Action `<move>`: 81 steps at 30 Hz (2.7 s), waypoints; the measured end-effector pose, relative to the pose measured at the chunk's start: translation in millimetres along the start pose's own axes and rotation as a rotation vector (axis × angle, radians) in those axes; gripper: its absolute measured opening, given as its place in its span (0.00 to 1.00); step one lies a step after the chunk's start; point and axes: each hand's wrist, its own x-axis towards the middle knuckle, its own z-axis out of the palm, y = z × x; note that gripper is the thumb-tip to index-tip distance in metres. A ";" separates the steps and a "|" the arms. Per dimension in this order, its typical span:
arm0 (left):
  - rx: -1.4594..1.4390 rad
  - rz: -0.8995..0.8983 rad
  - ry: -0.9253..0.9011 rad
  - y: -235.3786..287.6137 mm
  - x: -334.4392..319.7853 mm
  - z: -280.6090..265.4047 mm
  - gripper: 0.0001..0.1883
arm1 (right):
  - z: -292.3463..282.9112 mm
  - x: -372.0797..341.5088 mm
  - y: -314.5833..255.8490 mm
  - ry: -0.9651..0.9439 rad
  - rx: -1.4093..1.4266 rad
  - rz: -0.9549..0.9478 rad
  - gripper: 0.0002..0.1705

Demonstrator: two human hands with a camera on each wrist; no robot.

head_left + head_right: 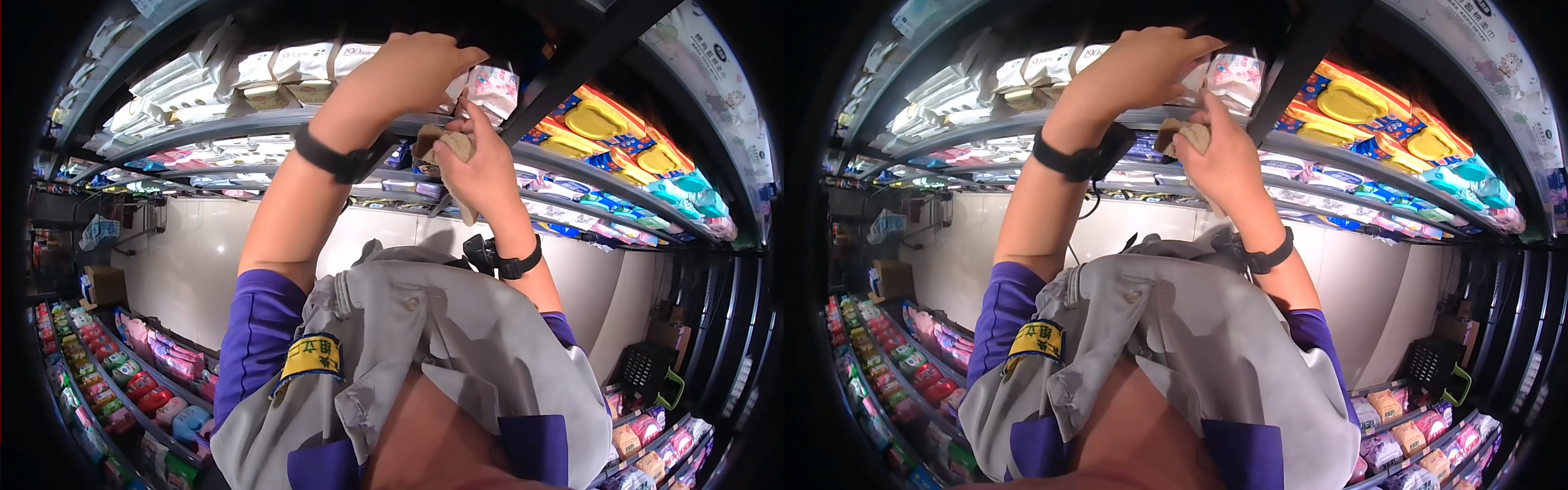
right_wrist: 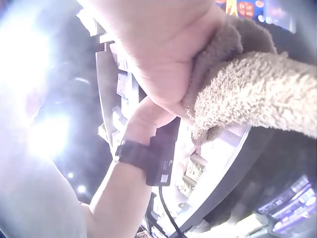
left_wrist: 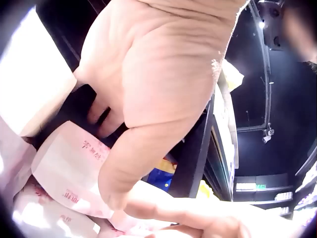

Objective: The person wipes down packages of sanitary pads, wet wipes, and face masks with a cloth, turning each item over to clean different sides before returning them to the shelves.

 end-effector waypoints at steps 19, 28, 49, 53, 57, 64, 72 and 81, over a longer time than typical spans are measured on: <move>-0.101 0.004 0.120 10.6 12.9 18.0 0.30 | -26.5 -16.0 3.3 0.080 -0.067 -0.008 0.43; -0.310 -0.119 -0.329 13.6 56.2 23.6 0.32 | -33.0 -23.8 12.8 0.031 -0.079 0.129 0.46; -0.452 -0.128 0.562 77.3 -54.8 28.8 0.44 | -93.2 -24.5 32.8 0.034 0.043 -0.295 0.14; -0.380 -0.242 0.542 93.3 -60.9 39.8 0.41 | -107.8 -25.2 33.8 0.196 0.179 -0.344 0.14; -0.441 -0.287 0.476 117.3 -60.4 53.8 0.38 | -88.9 -39.3 11.9 0.100 -0.093 -0.557 0.23; -0.501 -0.257 0.448 125.1 -58.2 67.7 0.37 | -102.2 -41.4 53.1 0.234 -0.011 -0.438 0.19; -0.526 -0.025 0.408 138.9 -52.6 88.2 0.30 | -128.8 -46.3 57.8 0.255 0.221 -0.220 0.15; -0.674 0.160 0.356 139.8 -44.4 86.4 0.30 | -159.0 -38.5 68.0 0.286 0.282 -0.040 0.14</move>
